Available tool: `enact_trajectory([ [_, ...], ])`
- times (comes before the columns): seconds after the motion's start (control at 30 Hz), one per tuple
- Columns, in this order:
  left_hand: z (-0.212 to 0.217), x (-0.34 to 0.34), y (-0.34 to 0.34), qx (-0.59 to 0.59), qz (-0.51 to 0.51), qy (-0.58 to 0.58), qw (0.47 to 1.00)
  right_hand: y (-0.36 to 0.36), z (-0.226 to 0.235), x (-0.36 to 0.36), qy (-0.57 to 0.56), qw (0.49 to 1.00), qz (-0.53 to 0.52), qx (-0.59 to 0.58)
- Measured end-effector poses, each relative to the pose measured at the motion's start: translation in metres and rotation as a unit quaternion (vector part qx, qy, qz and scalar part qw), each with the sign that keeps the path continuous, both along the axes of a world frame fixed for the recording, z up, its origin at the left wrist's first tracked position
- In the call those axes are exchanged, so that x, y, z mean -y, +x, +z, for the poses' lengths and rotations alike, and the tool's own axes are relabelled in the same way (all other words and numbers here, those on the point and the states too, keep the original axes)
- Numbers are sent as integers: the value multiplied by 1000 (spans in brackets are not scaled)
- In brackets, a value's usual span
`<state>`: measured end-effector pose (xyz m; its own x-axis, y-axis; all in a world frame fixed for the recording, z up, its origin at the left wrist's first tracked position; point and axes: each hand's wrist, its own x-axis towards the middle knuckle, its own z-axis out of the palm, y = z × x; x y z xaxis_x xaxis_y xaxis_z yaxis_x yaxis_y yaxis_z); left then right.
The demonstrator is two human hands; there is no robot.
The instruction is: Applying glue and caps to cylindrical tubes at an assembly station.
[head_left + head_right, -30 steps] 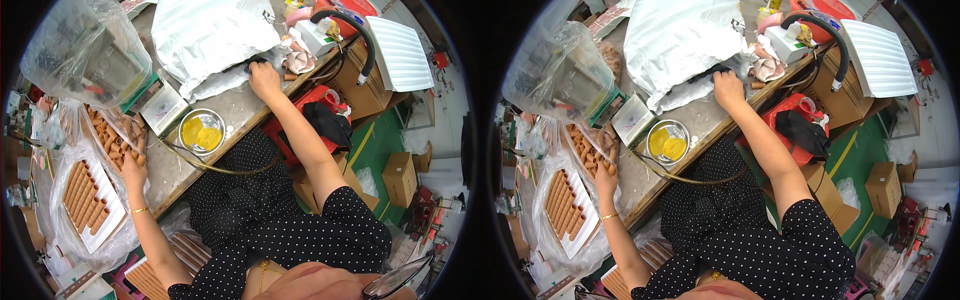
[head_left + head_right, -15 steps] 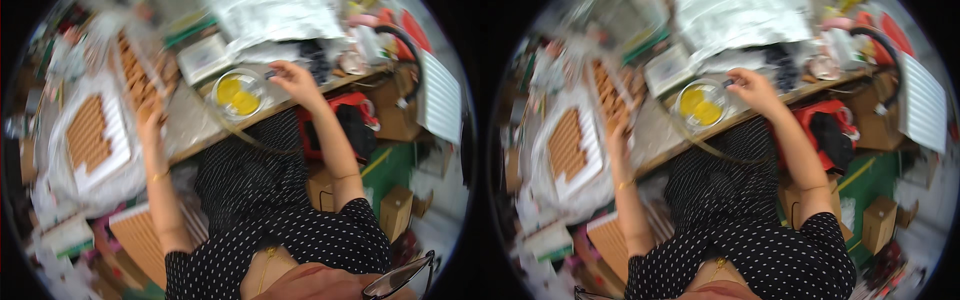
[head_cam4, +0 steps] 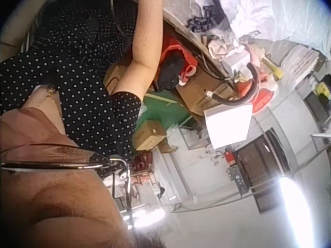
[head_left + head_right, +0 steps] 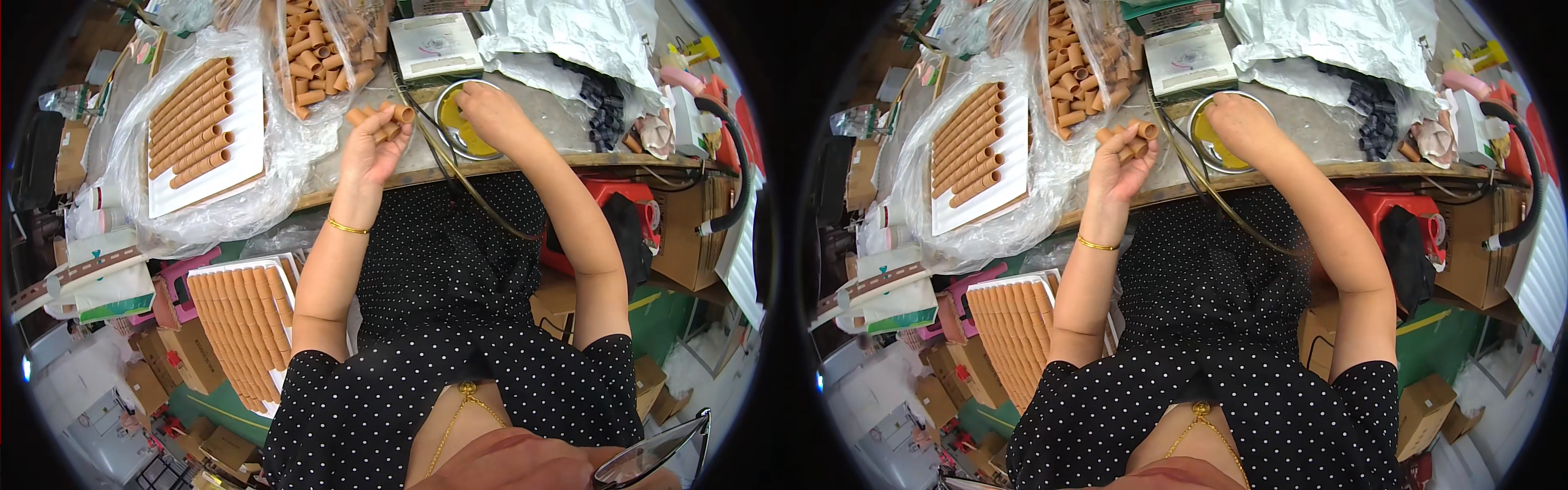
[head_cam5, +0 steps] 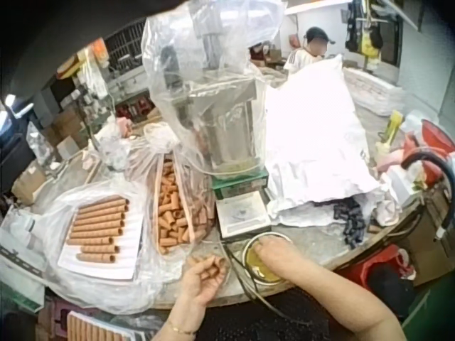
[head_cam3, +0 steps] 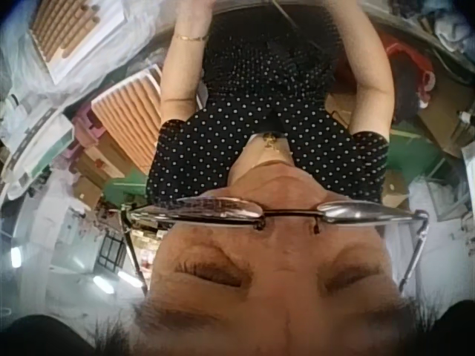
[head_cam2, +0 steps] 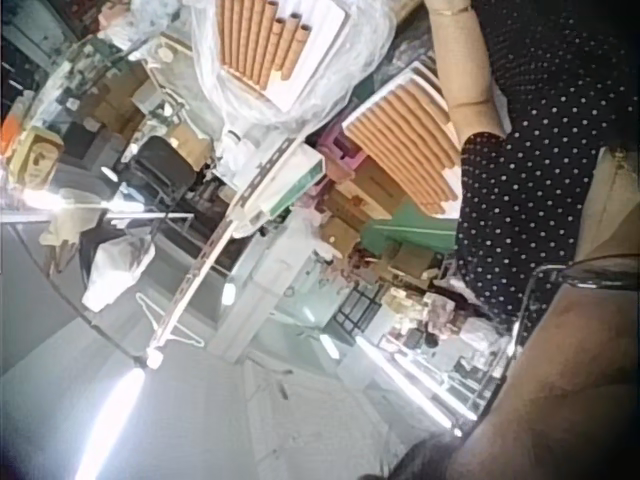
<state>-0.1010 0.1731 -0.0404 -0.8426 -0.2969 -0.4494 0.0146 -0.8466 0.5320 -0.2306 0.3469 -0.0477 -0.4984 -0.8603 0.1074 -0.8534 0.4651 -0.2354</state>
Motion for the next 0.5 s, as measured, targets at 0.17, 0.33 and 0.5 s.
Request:
enact_trajectory([
  [0.17,-4,-1,-1,11,36,76,996,4,13,7,26,997,-67,39],
  [0.33,-1,-7,-4,30,74,87,993,27,41,5,-277,940,-38,197],
  [0.5,2,-12,-9,15,69,101,992,42,52,15,-347,933,42,80],
])
